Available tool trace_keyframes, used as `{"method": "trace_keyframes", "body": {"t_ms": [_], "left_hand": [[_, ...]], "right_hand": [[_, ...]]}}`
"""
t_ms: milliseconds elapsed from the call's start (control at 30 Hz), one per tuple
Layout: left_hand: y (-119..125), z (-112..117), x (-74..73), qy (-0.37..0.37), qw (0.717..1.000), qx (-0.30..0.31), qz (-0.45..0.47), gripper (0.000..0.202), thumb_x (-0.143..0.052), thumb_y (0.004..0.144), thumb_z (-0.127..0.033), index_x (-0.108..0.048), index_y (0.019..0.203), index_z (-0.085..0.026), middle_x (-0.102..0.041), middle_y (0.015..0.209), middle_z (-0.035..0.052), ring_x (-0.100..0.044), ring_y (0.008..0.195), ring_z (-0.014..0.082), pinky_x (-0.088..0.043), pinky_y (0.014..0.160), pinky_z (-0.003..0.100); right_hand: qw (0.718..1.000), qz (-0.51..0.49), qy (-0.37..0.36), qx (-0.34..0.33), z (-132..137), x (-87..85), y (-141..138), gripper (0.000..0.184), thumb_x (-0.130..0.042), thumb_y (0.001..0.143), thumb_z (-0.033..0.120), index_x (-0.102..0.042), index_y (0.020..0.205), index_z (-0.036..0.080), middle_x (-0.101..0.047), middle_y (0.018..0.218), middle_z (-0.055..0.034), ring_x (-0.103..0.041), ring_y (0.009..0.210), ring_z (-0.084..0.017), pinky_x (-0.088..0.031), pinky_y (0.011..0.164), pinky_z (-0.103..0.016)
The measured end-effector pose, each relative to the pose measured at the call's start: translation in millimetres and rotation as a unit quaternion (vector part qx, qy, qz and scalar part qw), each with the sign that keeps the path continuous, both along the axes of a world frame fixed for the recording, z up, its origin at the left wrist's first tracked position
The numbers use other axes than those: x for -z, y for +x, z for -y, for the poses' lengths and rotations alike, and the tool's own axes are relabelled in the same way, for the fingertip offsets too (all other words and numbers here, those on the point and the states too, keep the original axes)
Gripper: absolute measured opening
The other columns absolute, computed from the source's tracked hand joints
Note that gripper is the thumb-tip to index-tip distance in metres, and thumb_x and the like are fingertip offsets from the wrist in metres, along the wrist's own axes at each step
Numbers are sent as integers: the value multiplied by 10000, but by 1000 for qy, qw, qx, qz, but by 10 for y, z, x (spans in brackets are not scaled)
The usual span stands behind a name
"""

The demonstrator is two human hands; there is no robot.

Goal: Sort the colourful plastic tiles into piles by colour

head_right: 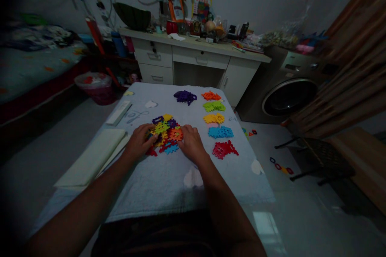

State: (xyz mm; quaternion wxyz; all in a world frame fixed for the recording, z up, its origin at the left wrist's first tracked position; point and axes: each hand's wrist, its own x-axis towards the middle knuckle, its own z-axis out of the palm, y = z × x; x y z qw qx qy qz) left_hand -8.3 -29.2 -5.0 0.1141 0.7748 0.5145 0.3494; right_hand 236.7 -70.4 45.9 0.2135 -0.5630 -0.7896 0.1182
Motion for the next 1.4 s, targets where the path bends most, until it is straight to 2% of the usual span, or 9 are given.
{"method": "trace_keyframes", "body": {"t_ms": [100, 200, 367, 600, 1200, 1300, 1400], "left_hand": [[-3, 1, -8, -5, 1000, -1, 12, 392, -492, 891, -462, -576, 1161, -191, -596, 1229, 115, -545, 1178, 286, -419, 1037, 455], [-2, -3, -20, -13, 1000, -2, 25, 371, -505, 877, -450, -576, 1142, -201, -603, 1210, 108, -549, 1167, 283, -426, 1027, 456], [9, -14, -25, -24, 999, -7, 30, 326, -517, 863, -434, -577, 1100, -218, -617, 1157, 93, -560, 1146, 280, -430, 1022, 461], [0, -28, 5, -14, 999, 0, 31, 346, -529, 869, -434, -576, 1130, -212, -609, 1185, 101, -558, 1147, 284, -439, 1005, 463], [-2, -18, -34, -29, 1000, -3, 1, 462, -500, 875, -508, -581, 1194, -184, -627, 1241, 125, -566, 1164, 300, -442, 1024, 478], [0, -13, -38, -23, 1000, -2, -5, 459, -498, 879, -510, -587, 1197, -192, -631, 1240, 123, -560, 1173, 304, -439, 1025, 485], [-2, -19, -28, -22, 1000, 1, -8, 454, -491, 888, -509, -584, 1204, -197, -630, 1249, 121, -551, 1186, 305, -436, 1027, 492]], "right_hand": [[999, -30, 22, -2, -51, 149, -31, 548, -576, 845, 173, -474, 1383, 140, -512, 1399, -147, -450, 1239, -260, -350, 1059, -417], [998, -46, 29, -15, -83, 240, 1, 526, -556, 844, 145, -496, 1366, 169, -568, 1344, -120, -474, 1214, -249, -352, 1052, -418], [995, -73, 60, -19, -93, 299, 43, 470, -647, 839, 244, -558, 1292, 156, -614, 1245, -120, -507, 1134, -255, -382, 1027, -419], [986, -124, 108, 12, -114, 346, 62, 346, -700, 834, 331, -635, 1136, 177, -635, 1061, -98, -550, 1013, -241, -441, 931, -392], [981, -159, 84, 68, -86, 258, 51, 209, -664, 833, 214, -652, 1042, 210, -663, 1089, -78, -574, 1058, -222, -436, 973, -368], [976, -183, 89, 79, -107, 161, 120, 186, -663, 830, 213, -649, 1015, 208, -663, 1101, -79, -578, 1061, -217, -446, 962, -355], [977, -179, 93, 74, -267, -28, 289, 168, -668, 821, 223, -648, 987, 205, -672, 1085, -72, -594, 1005, -208, -461, 916, -344]]}}
